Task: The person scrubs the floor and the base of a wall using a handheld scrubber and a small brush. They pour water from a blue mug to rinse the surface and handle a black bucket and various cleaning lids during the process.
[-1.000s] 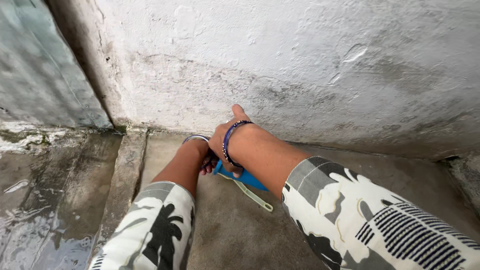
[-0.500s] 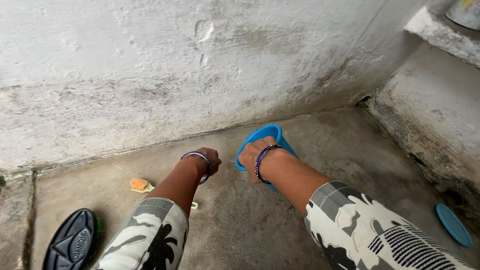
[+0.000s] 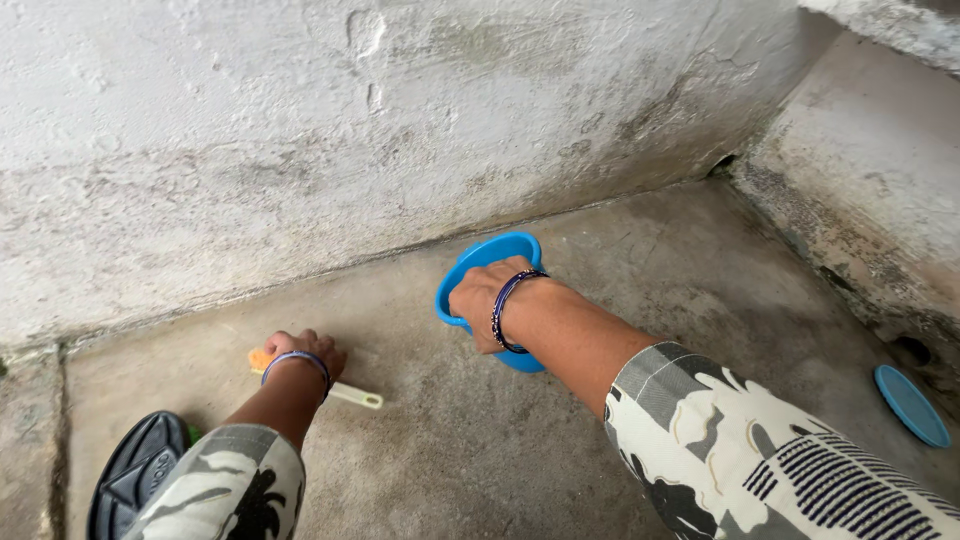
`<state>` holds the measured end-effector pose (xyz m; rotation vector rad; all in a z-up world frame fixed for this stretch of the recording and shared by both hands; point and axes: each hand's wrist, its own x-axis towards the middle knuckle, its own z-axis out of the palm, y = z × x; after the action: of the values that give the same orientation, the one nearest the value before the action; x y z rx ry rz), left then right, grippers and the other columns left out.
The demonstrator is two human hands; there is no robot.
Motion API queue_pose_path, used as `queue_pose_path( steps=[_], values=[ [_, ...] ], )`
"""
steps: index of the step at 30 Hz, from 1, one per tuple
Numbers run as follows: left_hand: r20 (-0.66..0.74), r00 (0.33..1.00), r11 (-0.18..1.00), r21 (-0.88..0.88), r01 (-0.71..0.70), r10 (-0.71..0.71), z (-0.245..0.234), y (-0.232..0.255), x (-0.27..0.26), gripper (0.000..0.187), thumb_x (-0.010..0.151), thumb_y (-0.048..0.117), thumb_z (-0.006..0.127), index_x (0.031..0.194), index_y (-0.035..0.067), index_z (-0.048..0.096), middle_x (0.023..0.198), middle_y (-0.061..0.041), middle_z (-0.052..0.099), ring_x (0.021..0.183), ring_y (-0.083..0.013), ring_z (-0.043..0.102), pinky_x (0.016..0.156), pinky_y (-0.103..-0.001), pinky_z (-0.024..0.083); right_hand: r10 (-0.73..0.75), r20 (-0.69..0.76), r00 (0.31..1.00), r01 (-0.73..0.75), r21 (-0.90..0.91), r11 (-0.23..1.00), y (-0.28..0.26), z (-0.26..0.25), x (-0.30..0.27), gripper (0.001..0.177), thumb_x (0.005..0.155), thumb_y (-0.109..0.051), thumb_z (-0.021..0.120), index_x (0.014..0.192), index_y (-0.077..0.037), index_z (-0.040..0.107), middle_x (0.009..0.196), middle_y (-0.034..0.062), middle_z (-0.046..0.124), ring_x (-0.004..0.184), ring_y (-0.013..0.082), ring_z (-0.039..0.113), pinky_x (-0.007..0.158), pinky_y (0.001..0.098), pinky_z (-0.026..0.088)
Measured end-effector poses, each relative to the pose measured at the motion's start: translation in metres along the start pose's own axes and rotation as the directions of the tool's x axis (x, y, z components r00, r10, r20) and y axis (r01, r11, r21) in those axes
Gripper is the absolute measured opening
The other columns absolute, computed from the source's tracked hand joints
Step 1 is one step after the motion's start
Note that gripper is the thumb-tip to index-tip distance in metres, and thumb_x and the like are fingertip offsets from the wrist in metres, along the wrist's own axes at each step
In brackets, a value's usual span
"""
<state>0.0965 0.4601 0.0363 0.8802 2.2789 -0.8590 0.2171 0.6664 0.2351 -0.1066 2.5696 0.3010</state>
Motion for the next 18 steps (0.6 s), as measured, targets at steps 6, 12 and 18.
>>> queue_pose_path(
  steps=[6,12,18],
  values=[
    [0.114,0.993,1.0,-0.004,-0.03,0.03,-0.018,0.028,0.006,0.075,0.092,0.034,0.079,0.154,0.022,0.038,0.141,-0.011,0.059,0.13,-0.0352,0.06,0.098,-0.058,0.047,0.153,0.075,0.985,-0.154,0.003,0.988,0.053,0.007,-0.029,0.022,0.078,-0.009,0.069,0.098,-0.005,0.077,0.11,0.0173,0.074,0.104,0.0343,0.073,0.083,0.0484,0.059],
    [0.083,0.975,0.956,0.197,-0.217,0.204,-0.006,0.03,-0.013,0.058,0.097,0.022,0.07,0.148,0.026,0.043,0.143,-0.001,0.057,0.134,-0.0266,0.056,0.105,-0.052,0.047,0.223,0.16,0.962,-0.226,-0.005,0.974,0.117,0.058,-0.065,0.032,0.076,-0.006,0.068,0.107,-0.006,0.077,0.118,0.0174,0.073,0.112,0.0358,0.07,0.087,0.0495,0.06],
    [-0.022,0.934,0.93,0.103,-0.352,0.356,-0.051,0.118,0.003,0.043,0.103,0.014,0.057,0.144,0.022,0.047,0.139,-0.006,0.061,0.129,-0.0287,0.06,0.105,-0.048,0.048,0.358,0.171,0.918,-0.366,0.017,0.93,0.171,0.088,-0.105,0.041,0.079,-0.009,0.071,0.119,-0.01,0.074,0.128,0.0149,0.07,0.121,0.0318,0.066,0.092,0.0441,0.056]
  ],
)
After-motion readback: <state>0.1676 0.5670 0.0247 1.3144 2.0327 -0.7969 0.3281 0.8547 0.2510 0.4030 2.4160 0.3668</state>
